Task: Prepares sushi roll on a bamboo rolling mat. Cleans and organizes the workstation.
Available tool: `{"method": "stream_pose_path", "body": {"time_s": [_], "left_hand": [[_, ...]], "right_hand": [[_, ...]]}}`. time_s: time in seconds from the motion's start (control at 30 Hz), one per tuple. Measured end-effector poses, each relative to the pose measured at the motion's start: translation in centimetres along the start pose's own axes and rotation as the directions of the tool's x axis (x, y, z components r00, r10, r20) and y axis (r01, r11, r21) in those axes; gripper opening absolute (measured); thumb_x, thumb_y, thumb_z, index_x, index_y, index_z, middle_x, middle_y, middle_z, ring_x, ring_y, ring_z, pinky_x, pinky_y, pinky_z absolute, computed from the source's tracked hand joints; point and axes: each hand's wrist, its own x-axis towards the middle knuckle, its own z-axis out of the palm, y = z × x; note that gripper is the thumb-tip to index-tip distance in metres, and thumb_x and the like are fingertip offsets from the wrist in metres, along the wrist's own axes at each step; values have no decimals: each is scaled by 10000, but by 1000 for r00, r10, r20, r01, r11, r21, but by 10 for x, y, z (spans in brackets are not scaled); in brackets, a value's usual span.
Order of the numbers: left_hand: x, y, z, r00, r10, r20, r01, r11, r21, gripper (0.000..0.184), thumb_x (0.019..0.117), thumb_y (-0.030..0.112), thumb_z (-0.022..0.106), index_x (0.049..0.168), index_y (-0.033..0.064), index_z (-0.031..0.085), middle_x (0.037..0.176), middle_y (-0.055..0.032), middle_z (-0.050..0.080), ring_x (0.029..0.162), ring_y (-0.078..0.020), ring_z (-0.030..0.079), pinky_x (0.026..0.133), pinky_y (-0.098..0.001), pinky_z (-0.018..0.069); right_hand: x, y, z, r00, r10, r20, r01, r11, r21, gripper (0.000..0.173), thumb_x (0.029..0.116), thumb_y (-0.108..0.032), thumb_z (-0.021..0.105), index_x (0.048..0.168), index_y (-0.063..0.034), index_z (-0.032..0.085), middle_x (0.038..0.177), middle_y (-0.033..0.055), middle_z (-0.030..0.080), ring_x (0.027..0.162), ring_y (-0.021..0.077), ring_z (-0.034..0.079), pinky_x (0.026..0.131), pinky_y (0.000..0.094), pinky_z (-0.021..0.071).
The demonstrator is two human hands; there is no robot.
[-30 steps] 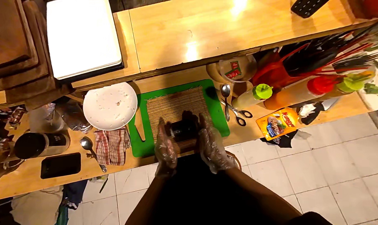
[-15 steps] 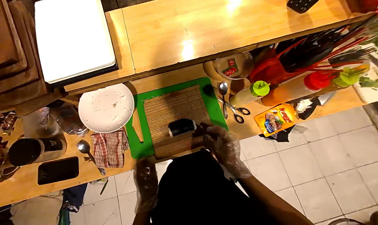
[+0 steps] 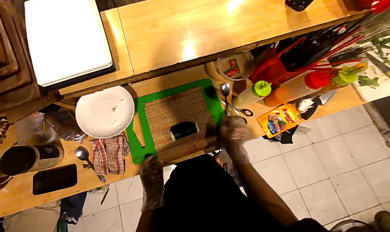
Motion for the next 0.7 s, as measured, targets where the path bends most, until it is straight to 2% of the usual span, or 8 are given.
{"method": "stream_pose_path", "body": {"time_s": [0.07, 0.13, 0.23, 0.37, 0.43, 0.5, 0.6, 0.7], "left_hand": [[0, 0, 1, 1000, 3, -5, -3, 1000, 17, 399, 938, 127, 696, 1262, -84, 596, 974, -165, 718, 794, -156, 717, 733, -336, 620], [1, 0, -1, 1000, 5, 2, -5, 999, 50, 391, 941, 132, 693, 1253, -83, 599, 968, -165, 718, 802, -158, 716, 746, -337, 619], [4, 3, -1, 1000, -22, 18, 20, 994, 106, 374, 946, 145, 685, 1242, -73, 618, 972, -165, 727, 815, -172, 714, 758, -361, 606], [5, 6, -1, 999, -32, 5, 31, 994, 104, 362, 952, 150, 690, 1233, -67, 623, 972, -167, 723, 814, -175, 713, 748, -356, 605], [3, 6, 0, 998, -57, 6, 56, 994, 93, 356, 954, 151, 685, 1227, -68, 623, 969, -164, 726, 806, -175, 716, 746, -361, 613], [6, 6, -1, 998, -63, 8, 62, 994, 86, 344, 955, 147, 681, 1217, -69, 628, 957, -164, 724, 797, -175, 709, 754, -366, 607], [8, 2, 0, 999, -48, -1, 48, 998, 47, 324, 950, 154, 684, 1186, -64, 640, 890, -138, 717, 726, -163, 689, 688, -351, 596], [6, 7, -1, 996, -90, 11, 89, 996, 19, 285, 958, 141, 666, 1165, -55, 649, 850, -113, 702, 668, -134, 650, 627, -318, 568]], "right_hand": [[3, 6, -17, 998, 10, -62, -12, 999, -33, 299, 975, -238, 558, 1132, -50, 730, 1157, 214, 708, 1069, 420, 679, 873, 617, 534], [-11, -4, -25, 983, -150, 104, 149, 989, 17, 313, 1003, -239, 551, 1189, -55, 722, 1210, 199, 699, 1131, 395, 667, 937, 594, 537], [-31, -8, -16, 861, -388, 328, 379, 921, 94, 384, 1018, -320, 542, 1343, -162, 674, 1422, 73, 629, 1360, 288, 553, 1118, 543, 451], [-33, 11, -17, 964, -215, 156, 208, 976, 61, 452, 992, -272, 589, 1401, -85, 623, 1480, 166, 565, 1401, 407, 492, 1111, 630, 423], [-46, 8, -20, 891, -377, 251, 355, 926, 130, 499, 1019, -384, 554, 1438, -117, 601, 1508, 134, 550, 1442, 376, 453, 1160, 612, 382], [-48, 9, -11, 814, -444, 375, 444, 891, 92, 599, 1042, -539, 410, 1512, -184, 522, 1601, 72, 452, 1521, 357, 329, 1194, 645, 290], [-33, 18, -11, 941, -322, 108, 320, 947, 36, 487, 1029, -362, 494, 1384, -63, 640, 1481, 192, 561, 1421, 457, 456, 1144, 659, 373], [-47, 6, -24, 849, -510, 139, 480, 853, 204, 413, 975, -447, 643, 1236, -140, 733, 1348, 118, 671, 1316, 342, 583, 1103, 567, 459]]}}
